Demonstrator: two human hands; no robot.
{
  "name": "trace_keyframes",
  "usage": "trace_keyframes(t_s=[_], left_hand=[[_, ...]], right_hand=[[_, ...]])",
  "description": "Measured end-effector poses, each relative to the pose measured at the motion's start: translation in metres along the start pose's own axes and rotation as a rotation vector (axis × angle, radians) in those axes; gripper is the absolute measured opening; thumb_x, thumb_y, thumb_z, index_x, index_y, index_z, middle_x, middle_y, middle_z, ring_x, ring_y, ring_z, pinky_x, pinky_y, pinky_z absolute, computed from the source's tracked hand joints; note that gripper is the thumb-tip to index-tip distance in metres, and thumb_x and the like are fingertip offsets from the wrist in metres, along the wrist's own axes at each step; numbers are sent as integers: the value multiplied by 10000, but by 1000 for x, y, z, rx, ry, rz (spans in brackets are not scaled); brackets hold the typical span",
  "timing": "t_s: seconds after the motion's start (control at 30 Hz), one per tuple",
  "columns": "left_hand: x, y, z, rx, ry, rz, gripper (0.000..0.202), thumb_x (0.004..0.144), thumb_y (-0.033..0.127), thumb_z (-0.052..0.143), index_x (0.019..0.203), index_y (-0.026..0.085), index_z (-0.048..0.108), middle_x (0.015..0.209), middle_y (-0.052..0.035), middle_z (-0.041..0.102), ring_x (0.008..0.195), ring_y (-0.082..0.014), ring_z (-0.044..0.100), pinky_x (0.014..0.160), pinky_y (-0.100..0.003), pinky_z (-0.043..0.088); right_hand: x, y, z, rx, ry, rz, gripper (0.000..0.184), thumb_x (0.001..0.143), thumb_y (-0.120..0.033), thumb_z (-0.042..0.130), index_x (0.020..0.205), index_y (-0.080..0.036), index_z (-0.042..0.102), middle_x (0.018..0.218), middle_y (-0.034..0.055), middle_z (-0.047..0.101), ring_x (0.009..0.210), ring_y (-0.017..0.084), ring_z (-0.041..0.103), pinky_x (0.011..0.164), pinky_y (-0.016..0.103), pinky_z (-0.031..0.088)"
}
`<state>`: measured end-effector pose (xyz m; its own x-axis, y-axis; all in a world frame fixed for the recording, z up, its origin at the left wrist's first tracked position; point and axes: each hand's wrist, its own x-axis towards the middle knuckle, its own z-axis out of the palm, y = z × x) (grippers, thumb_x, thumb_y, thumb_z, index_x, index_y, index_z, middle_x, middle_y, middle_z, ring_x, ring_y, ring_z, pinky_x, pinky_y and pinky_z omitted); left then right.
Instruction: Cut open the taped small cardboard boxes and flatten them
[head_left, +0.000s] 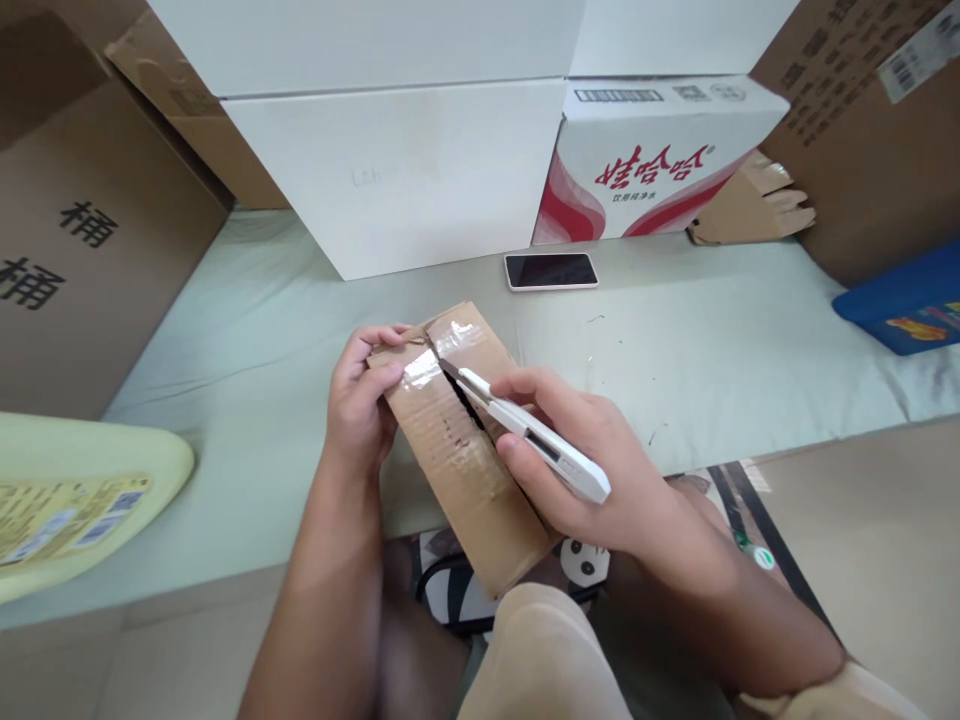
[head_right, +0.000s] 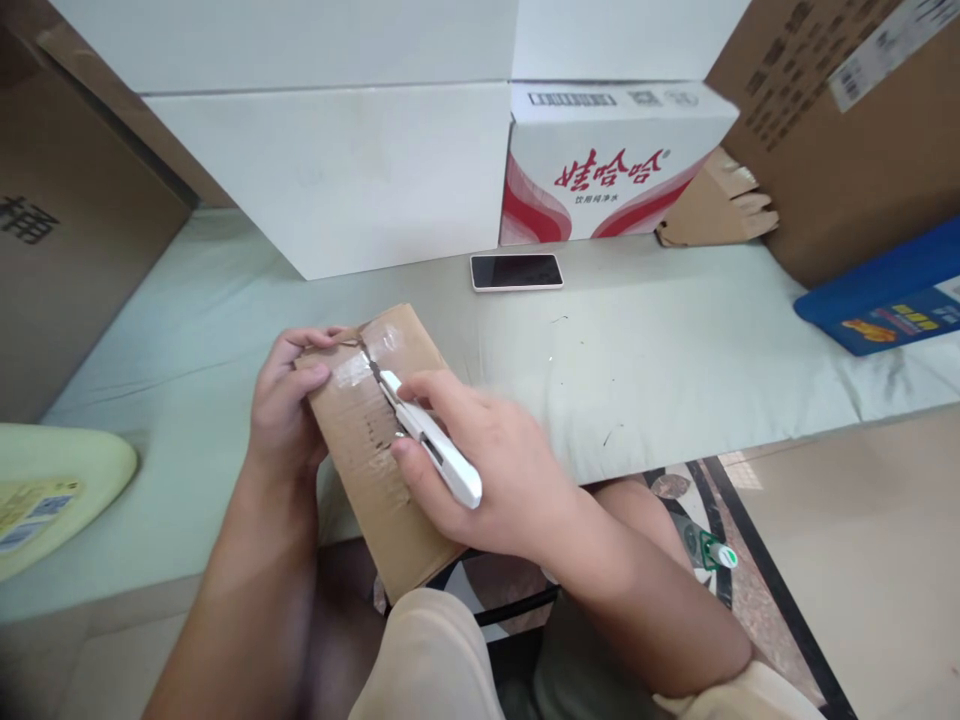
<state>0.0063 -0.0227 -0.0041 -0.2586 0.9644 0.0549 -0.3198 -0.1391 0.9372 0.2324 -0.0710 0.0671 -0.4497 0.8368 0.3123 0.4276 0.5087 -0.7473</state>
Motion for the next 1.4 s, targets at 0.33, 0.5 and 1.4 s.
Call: trace_keyframes(t_s=[0.33, 0.5, 1.4], left_hand=[[0, -3, -2, -8, -58, 9, 281, 585, 253, 777, 833, 221, 649, 1044, -54, 687, 937, -220, 680, 783, -315, 567], [0, -3, -2, 20, -73, 21, 274, 611, 255, 748, 847, 221, 614, 1056, -66, 674, 954, -245, 673, 816, -356, 564], [-3, -2, 3, -23, -44, -11, 275, 557, 244, 763, 805, 216, 647, 1018, -49, 702, 913, -214, 664, 750, -299, 541]], right_hand=[[3, 1, 4, -123, -58, -30, 313, 1042, -294, 558, 1342, -231, 616, 1229, 57, 804, 984, 203, 788, 816, 316, 612], [3, 0, 6, -133, 3, -19, 281, 1042, -306, 556, 1292, -225, 657, 1162, 73, 806, 976, 211, 778, 788, 321, 604], [3, 0, 7, -168, -43, -3, 321, 1029, -257, 545, 1310, -168, 672, 1166, 83, 792, 954, 212, 771, 781, 331, 591]])
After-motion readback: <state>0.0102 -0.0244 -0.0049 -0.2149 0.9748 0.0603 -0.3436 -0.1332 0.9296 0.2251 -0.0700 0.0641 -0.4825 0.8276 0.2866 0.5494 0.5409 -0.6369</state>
